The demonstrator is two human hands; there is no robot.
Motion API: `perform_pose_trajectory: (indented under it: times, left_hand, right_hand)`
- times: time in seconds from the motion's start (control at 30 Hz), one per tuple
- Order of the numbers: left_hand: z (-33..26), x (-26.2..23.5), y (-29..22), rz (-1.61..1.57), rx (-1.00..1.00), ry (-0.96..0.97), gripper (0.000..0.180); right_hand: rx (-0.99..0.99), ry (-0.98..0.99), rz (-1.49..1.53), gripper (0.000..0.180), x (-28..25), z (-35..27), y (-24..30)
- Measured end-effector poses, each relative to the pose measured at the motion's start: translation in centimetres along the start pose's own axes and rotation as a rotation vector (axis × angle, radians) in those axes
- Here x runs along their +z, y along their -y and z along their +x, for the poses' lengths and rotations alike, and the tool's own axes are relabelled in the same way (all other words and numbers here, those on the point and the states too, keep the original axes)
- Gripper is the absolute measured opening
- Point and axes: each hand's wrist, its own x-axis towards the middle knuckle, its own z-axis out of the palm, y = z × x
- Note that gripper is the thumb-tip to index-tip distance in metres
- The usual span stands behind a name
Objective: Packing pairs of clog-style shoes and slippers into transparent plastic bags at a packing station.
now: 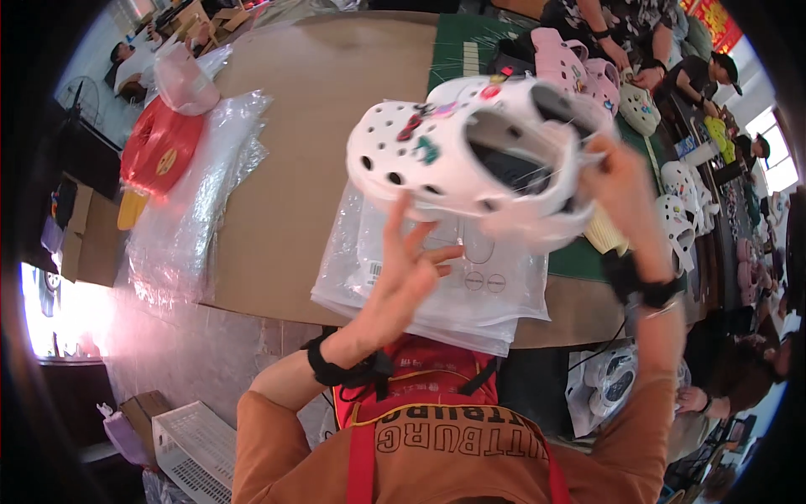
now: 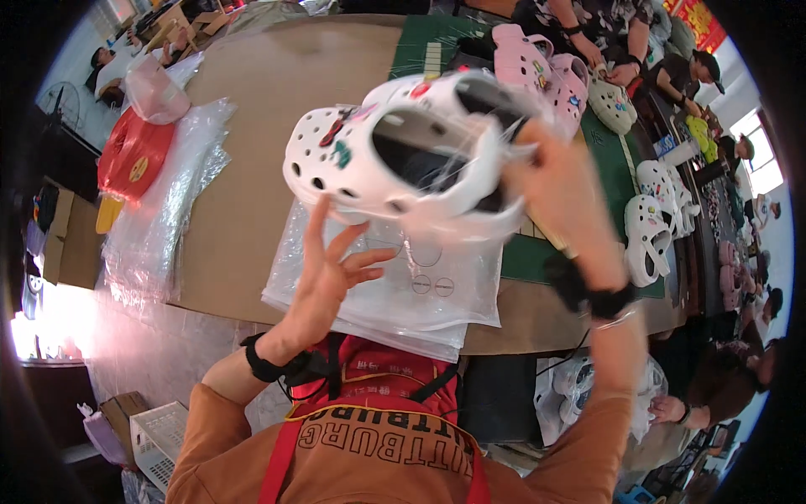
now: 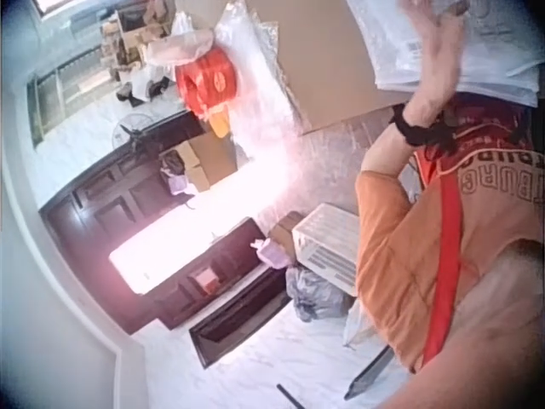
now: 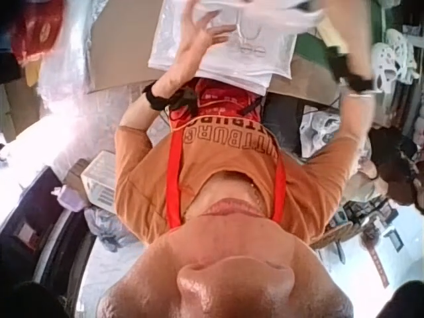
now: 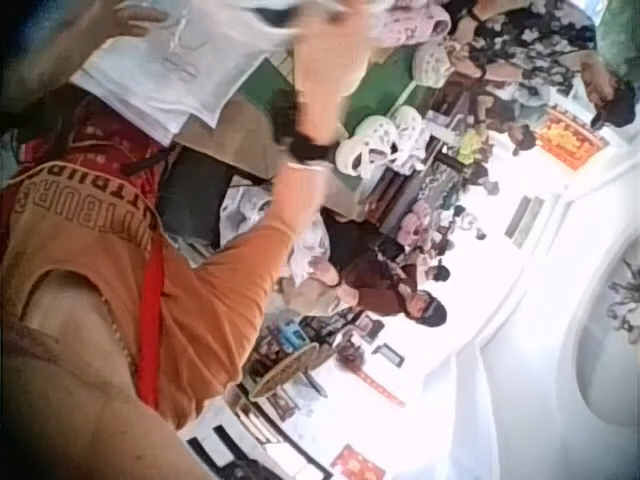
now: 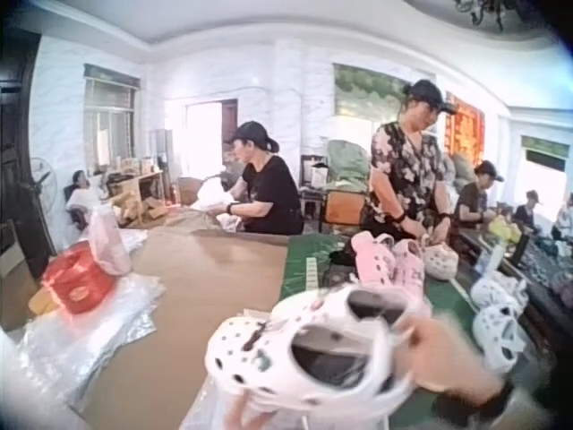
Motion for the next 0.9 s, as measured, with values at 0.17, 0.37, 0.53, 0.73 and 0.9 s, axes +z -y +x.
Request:
perform_pose_trajectory:
  times: [0.17, 0.37, 0.53, 0.73, 0.9]
  left_hand:
    - [0.5, -5.7, 1.3, 0.106, -0.199, -0.369, 0.075]
    - [-0.3, -10.0, 1.0, 0.303, -0.306, -0.397, 0.077]
    - [0.4, -10.2, 0.1, 0.39, -0.296, -0.367, 0.077]
    - [-1.4, -8.4, -2.5, 0.352, -0.328, -0.231, 0.072]
    - [-1.9, -9.1, -1.0, 0.569, -0.467, -0.211, 0.071]
  right_hand:
    - [0.162, 0.515, 0.373, 0.035, 11.8, -9.4, 0.3]
    - [0.297, 0.788, 0.601, 0.045, 10.6, -13.5, 4.3]
    - [0.141, 0.338, 0.621, 0.028, 6.7, -13.9, 1.0]
    - [0.259, 0.479, 0.521, 0.051, 7.0, -17.8, -2.0]
    - [0.274, 0.509, 0.644, 0.074, 10.3, -18.2, -2.3]
